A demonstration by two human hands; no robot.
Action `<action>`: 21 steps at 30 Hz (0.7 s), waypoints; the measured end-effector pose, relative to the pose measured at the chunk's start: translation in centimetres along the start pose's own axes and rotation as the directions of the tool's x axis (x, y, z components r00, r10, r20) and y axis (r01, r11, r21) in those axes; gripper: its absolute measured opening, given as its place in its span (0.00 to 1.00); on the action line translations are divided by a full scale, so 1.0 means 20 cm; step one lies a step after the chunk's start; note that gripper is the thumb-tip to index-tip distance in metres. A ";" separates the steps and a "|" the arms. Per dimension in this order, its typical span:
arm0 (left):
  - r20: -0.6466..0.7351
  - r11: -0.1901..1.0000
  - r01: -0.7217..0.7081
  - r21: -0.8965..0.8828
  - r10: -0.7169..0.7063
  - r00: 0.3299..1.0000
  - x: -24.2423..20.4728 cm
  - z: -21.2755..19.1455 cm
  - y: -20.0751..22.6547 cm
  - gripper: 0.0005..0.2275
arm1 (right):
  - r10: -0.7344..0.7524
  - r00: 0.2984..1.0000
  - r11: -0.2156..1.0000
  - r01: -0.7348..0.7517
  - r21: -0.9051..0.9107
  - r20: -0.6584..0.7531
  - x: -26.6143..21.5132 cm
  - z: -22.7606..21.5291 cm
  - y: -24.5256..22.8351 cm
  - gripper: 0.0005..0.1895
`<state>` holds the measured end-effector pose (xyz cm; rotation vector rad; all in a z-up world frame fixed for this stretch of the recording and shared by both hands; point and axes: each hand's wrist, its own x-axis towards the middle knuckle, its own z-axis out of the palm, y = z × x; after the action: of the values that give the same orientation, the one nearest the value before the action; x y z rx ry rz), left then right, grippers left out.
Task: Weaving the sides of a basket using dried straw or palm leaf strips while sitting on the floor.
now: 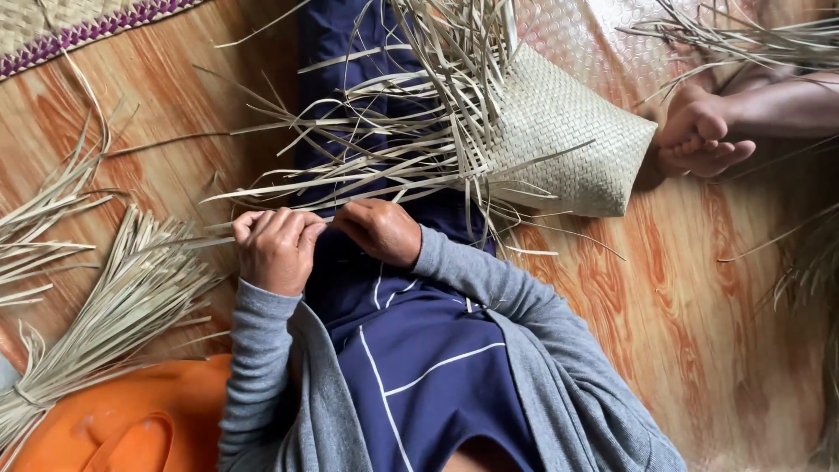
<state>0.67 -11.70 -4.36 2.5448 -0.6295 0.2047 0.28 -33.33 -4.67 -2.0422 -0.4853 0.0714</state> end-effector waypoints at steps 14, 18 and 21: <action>-0.031 0.994 0.015 0.113 -0.012 0.999 -0.04 0.02 -0.11 0.05 | -0.005 0.997 0.987 -0.006 -0.159 -0.071 -0.02 -0.06 0.08 0.04; -0.026 0.992 -0.014 0.127 0.018 1.000 0.03 0.02 0.01 0.04 | -0.004 1.000 0.997 0.004 -0.074 0.000 -0.05 -0.04 0.14 0.04; -0.027 0.995 0.018 0.103 -0.015 1.000 0.00 0.04 -0.04 0.04 | 0.045 0.996 0.996 -0.050 0.069 0.071 -0.05 -0.07 0.15 0.06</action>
<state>1.09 -11.53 -5.47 2.6410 -0.6022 0.2711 0.60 -36.10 -6.79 -1.9866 -0.4713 0.1860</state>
